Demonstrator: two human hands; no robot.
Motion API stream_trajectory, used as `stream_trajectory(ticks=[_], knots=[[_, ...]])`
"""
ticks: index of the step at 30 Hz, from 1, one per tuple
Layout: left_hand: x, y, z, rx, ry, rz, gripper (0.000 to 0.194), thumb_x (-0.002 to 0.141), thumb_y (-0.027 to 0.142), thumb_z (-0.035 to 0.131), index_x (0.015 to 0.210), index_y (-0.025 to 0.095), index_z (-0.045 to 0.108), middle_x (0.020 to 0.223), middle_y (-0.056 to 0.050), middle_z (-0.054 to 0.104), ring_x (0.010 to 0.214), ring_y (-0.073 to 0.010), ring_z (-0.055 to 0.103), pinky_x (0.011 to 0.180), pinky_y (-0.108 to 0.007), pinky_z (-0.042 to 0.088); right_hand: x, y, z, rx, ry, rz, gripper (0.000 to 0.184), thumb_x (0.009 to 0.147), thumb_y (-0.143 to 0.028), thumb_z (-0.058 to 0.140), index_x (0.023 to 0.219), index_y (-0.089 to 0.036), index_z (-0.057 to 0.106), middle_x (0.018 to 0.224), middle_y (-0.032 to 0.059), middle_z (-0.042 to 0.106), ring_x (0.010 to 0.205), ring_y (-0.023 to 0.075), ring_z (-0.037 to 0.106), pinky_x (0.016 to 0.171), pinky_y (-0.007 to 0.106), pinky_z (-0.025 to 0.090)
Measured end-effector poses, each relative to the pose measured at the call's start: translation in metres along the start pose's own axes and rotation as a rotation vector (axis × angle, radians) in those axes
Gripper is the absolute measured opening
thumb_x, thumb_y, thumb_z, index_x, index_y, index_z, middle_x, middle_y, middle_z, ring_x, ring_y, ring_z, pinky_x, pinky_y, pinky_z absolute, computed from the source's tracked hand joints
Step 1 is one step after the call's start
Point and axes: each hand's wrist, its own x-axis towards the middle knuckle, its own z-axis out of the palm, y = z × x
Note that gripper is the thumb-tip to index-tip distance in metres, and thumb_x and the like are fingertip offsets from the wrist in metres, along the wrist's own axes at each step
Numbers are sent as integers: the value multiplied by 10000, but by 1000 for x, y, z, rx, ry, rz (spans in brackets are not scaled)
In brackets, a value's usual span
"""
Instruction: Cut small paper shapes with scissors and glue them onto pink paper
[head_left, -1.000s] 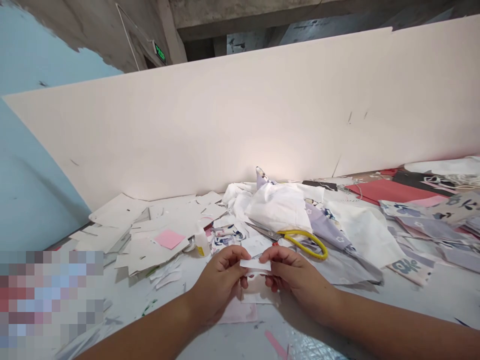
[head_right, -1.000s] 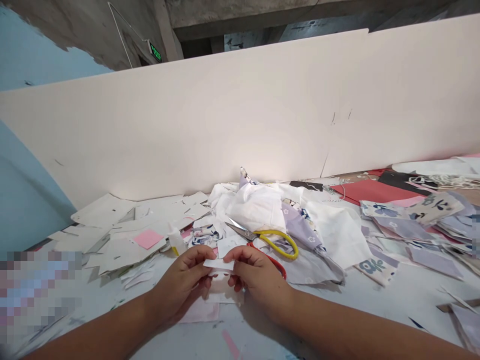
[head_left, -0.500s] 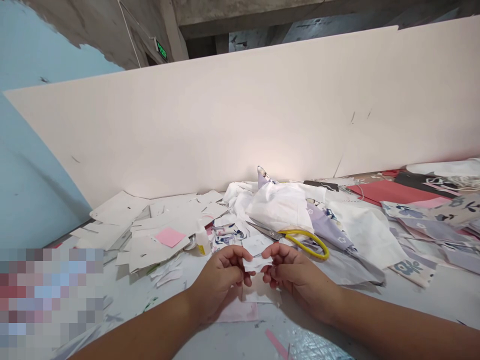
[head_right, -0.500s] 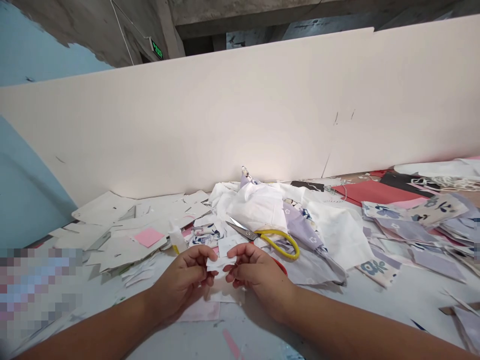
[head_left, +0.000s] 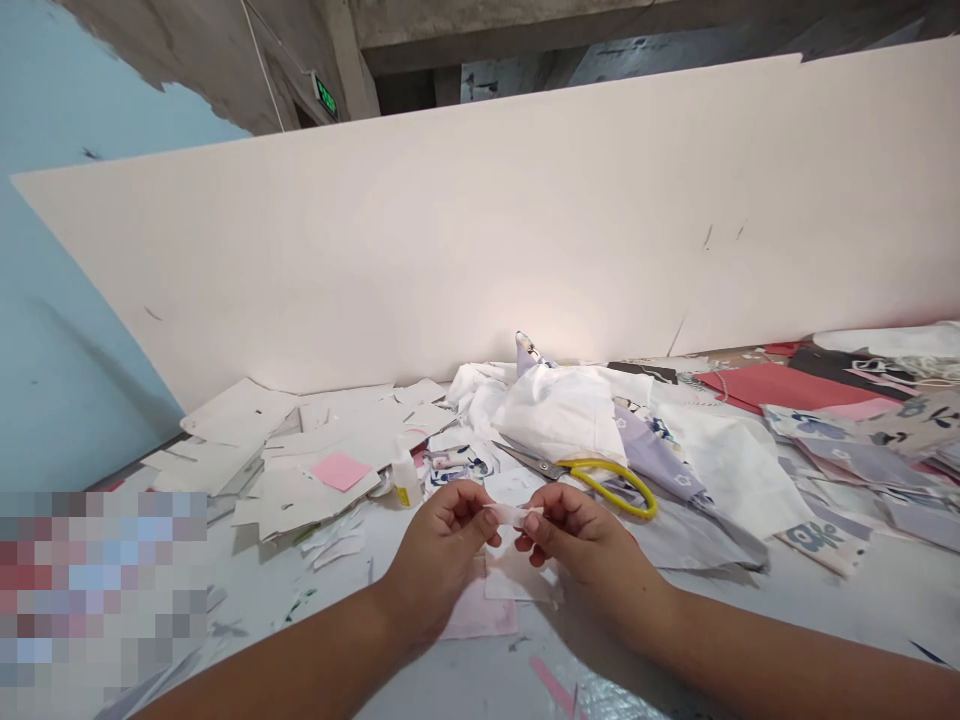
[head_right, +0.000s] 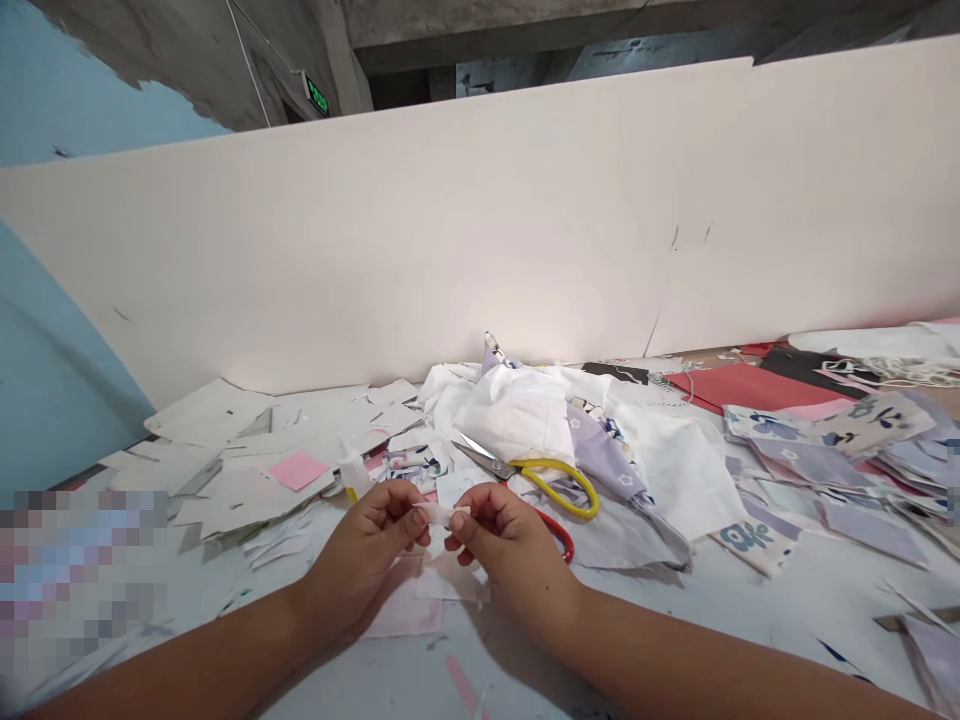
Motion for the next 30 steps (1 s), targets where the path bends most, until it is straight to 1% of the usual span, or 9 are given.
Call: stream_trajectory(ticks=[4,7,9,14,17,21,24,27,30], knots=[[-2,2,3,-82,7,0,192,672,237,683,751,196,513,648,47,526,615,-73,487,581,-195,389,0,2,0,-2,25,8,244,671,-364,687,732,-185,533,603,-10,614,567,133,537,574,272,407],[-4,5,5,-162,-34,-11,275,604,208,720,790,204,517,678,47,529,657,-91,515,640,-228,412,1,4,0,-3,32,6,249,651,-323,700,781,-189,536,617,-15,612,591,147,560,581,286,417],[-5,6,5,-174,-59,-13,289,595,208,722,802,203,521,679,43,538,663,-99,527,656,-241,419,1,4,0,-10,36,3,257,641,-316,704,792,-191,538,607,-24,602,593,150,564,586,292,418],[-3,4,4,-25,4,8,177,679,260,662,783,187,540,649,37,539,612,-83,515,567,-200,396,0,3,0,-20,50,8,263,639,-326,704,802,-190,548,601,-32,587,592,148,562,592,292,411],[-3,4,3,56,28,6,152,720,294,621,768,182,530,625,31,538,595,-84,496,528,-189,383,-1,2,0,-10,56,-7,258,638,-323,711,799,-192,558,597,-27,590,596,154,561,601,299,412],[-3,6,3,80,55,-28,150,719,284,608,756,182,504,613,25,531,585,-93,487,503,-192,387,0,2,0,-5,93,-9,245,632,-324,719,777,-191,573,590,-23,583,590,156,556,607,305,415],[-3,5,4,82,71,-54,131,722,267,582,794,193,501,637,25,515,602,-108,500,502,-209,401,1,3,0,8,99,-6,236,638,-320,713,776,-190,572,607,-21,580,597,155,552,619,308,417],[-4,4,4,72,51,-29,165,701,166,546,853,206,499,676,30,507,653,-109,511,548,-209,400,1,4,1,-3,91,-2,208,666,-309,684,783,-194,558,623,-23,577,612,153,546,627,307,412],[-7,4,4,101,-38,2,294,666,122,569,932,211,482,787,14,536,730,-114,521,633,-224,408,0,3,2,-108,94,4,164,705,-302,636,777,-192,538,609,-27,563,598,145,522,591,288,393]])
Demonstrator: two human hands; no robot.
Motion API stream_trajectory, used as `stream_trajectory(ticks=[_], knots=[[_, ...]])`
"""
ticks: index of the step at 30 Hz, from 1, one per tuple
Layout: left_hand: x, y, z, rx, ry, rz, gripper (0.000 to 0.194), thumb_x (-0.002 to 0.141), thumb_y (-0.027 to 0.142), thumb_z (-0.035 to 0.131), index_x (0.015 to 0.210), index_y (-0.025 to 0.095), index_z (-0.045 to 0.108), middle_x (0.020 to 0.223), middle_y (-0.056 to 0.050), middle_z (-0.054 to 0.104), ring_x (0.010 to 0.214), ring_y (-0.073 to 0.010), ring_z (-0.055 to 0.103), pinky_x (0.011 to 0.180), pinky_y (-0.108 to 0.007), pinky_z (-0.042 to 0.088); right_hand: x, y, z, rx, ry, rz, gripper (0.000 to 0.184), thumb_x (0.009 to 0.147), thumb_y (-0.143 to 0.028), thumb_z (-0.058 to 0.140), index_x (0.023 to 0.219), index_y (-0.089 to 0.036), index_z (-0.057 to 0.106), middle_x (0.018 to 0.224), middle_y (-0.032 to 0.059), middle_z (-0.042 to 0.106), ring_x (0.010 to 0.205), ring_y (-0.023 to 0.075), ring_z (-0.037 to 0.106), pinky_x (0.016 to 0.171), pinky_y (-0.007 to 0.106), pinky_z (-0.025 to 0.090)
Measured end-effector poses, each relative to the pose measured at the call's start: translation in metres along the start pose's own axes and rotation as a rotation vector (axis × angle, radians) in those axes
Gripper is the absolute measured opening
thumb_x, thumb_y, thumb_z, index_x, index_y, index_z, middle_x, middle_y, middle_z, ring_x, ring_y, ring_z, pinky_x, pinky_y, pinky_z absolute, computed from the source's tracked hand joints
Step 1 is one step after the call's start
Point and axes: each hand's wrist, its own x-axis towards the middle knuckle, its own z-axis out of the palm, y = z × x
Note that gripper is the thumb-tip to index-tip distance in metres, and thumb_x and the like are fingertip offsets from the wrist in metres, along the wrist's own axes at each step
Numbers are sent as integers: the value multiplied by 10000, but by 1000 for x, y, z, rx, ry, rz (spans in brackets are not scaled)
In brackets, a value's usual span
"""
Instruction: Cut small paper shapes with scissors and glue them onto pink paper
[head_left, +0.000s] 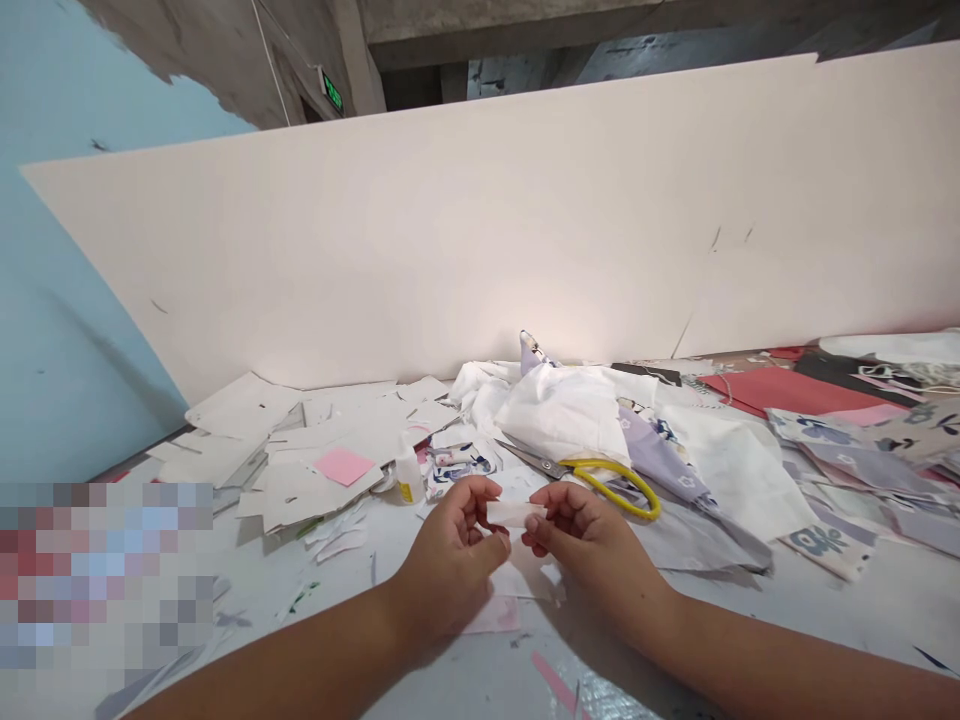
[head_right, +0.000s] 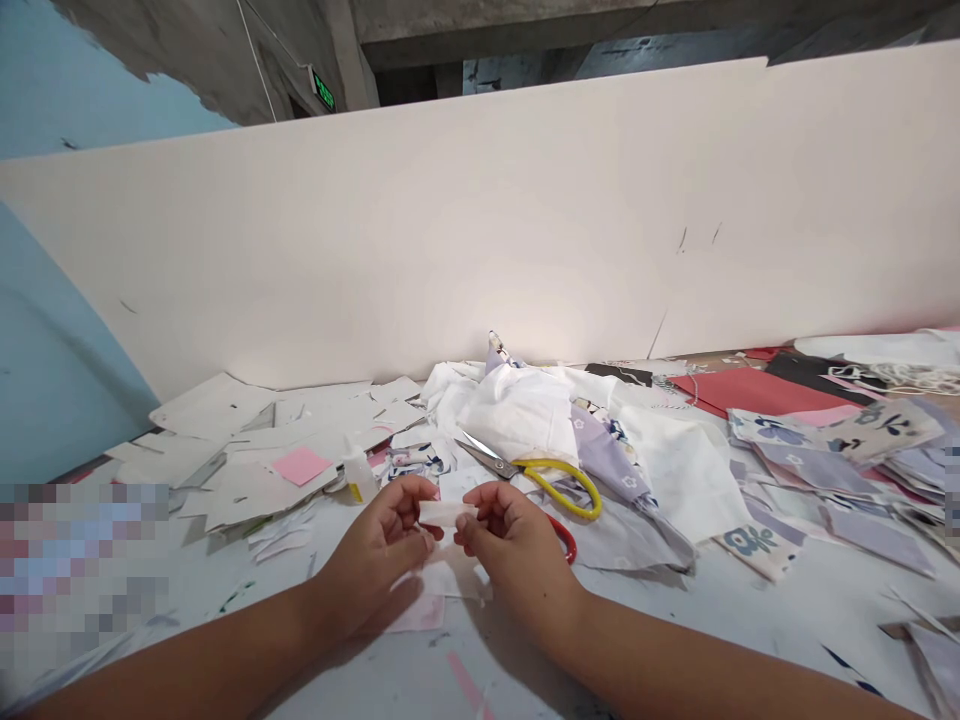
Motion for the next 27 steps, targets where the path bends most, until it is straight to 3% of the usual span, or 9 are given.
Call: stream_trajectory(ticks=[3,10,27], knots=[[-2,-2,0,84,-51,17,375,670,186,631,1000,214,457,861,-4,555,751,-120,518,665,-238,407,-2,-2,2,-109,10,-31,149,719,-309,611,766,-188,538,605,-34,533,566,129,478,540,264,365],[5,-13,-1,98,58,119,291,721,342,623,939,205,488,701,23,537,668,-120,508,615,-234,394,-4,-2,4,-176,23,-90,202,716,-380,617,727,-192,546,622,-22,521,587,142,471,539,266,362],[6,-3,-1,-56,56,-18,222,682,348,663,747,165,555,594,13,573,600,-111,542,534,-213,399,-2,-6,2,-7,24,-28,223,694,-366,658,664,-186,529,574,-24,556,583,141,514,580,271,385]])
